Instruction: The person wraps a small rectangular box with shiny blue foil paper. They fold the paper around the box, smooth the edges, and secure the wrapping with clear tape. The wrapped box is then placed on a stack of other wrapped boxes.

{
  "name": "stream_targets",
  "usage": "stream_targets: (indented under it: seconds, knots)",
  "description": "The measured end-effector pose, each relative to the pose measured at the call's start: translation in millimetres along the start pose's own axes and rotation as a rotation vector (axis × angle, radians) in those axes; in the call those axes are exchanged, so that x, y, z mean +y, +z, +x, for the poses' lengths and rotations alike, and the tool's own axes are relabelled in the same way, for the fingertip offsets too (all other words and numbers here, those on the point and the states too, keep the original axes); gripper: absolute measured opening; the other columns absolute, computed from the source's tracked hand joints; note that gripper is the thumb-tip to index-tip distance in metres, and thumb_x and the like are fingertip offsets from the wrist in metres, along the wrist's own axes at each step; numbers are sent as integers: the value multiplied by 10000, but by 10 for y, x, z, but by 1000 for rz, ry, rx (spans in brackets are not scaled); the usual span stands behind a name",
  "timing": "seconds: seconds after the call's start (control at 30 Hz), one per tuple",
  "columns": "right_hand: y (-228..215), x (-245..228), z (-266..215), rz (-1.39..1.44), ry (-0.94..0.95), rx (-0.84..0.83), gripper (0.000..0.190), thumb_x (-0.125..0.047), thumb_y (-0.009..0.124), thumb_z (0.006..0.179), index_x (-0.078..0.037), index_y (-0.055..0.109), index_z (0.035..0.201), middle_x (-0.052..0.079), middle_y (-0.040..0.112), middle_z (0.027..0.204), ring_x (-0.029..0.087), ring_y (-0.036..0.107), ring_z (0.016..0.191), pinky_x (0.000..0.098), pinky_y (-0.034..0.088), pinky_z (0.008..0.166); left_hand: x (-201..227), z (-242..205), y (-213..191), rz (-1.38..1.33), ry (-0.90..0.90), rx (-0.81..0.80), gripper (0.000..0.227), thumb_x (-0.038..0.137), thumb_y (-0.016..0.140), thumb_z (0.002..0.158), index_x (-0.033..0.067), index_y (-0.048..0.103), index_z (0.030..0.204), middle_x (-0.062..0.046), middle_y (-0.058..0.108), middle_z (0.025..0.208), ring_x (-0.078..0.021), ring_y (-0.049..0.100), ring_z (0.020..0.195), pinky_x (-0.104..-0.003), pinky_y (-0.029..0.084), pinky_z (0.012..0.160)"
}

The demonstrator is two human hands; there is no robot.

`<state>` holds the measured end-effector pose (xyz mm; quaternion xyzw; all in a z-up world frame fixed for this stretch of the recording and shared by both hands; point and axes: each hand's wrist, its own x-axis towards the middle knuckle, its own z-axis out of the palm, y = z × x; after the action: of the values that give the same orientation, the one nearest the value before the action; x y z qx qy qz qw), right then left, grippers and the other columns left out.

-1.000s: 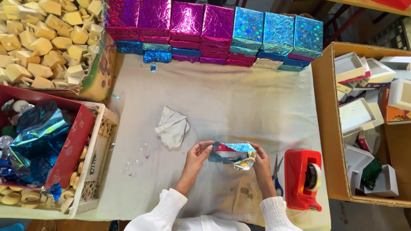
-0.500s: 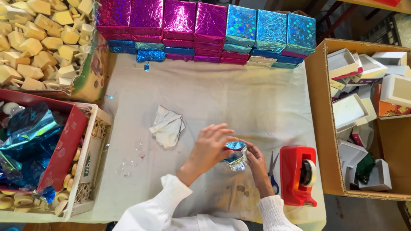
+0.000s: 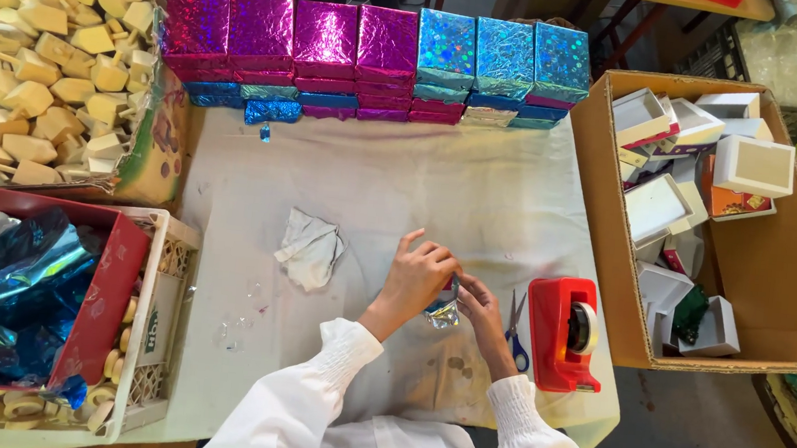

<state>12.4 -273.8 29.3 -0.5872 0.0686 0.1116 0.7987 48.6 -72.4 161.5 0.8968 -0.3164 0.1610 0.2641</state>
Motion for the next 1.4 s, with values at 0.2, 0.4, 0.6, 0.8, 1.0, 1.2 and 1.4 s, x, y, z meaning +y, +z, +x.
stream_targets:
  seconds: [0.2,0.4,0.6,0.8,1.0,1.2,1.4]
  knots:
    - [41,-61,-18,-29,14,34,339,-139,586,992,-27,628,1309,39,667,1304,136,636,1184,317,531,978,335,-361,20,-113,-117,215,325,296,776,925,172,688,1213,19,675,984,-193,621,957,-440,402,969]
    - [45,-95,-36,-64,-60,-34,385,-148,569,993,-30,637,1354,57,690,1293,157,645,1184,320,519,986,564,-639,193,150,28,198,572,283,743,902,172,545,1427,13,642,1028,-184,553,1053,-434,393,943]
    - [72,-110,-27,-64,2,0,383,-168,563,1010,-42,631,1366,45,683,1262,147,642,1127,331,520,969,510,-550,102,56,-103,244,516,141,755,878,223,605,1366,83,641,996,-146,554,1108,-435,381,1023]
    - [60,-83,-23,1,18,9,362,-175,549,1001,-40,654,1320,50,695,1261,151,665,1139,353,557,984,510,-491,-16,-300,-454,284,421,140,802,783,189,660,1177,99,677,902,-167,577,1110,-479,306,1036]
    - [-34,98,75,11,-16,14,346,-109,573,990,-11,616,1319,68,679,1260,158,670,1139,346,552,997,597,-381,-31,-45,-259,220,478,263,799,827,188,618,1263,34,661,1042,-192,549,1156,-519,279,1042]
    - [-42,97,42,-3,-8,47,351,-100,542,986,-16,619,1319,45,669,1269,141,656,1110,314,537,941,619,-345,226,185,-215,250,429,290,768,912,226,609,1306,42,648,1103,-168,566,1173,-512,286,1093]
    - [-7,61,21,-17,-27,7,358,-118,553,999,-6,634,1329,71,679,1207,145,651,1086,319,542,941,667,-272,43,-129,-414,281,358,207,795,854,202,643,1178,100,691,943,-172,602,1113,-551,257,1104]
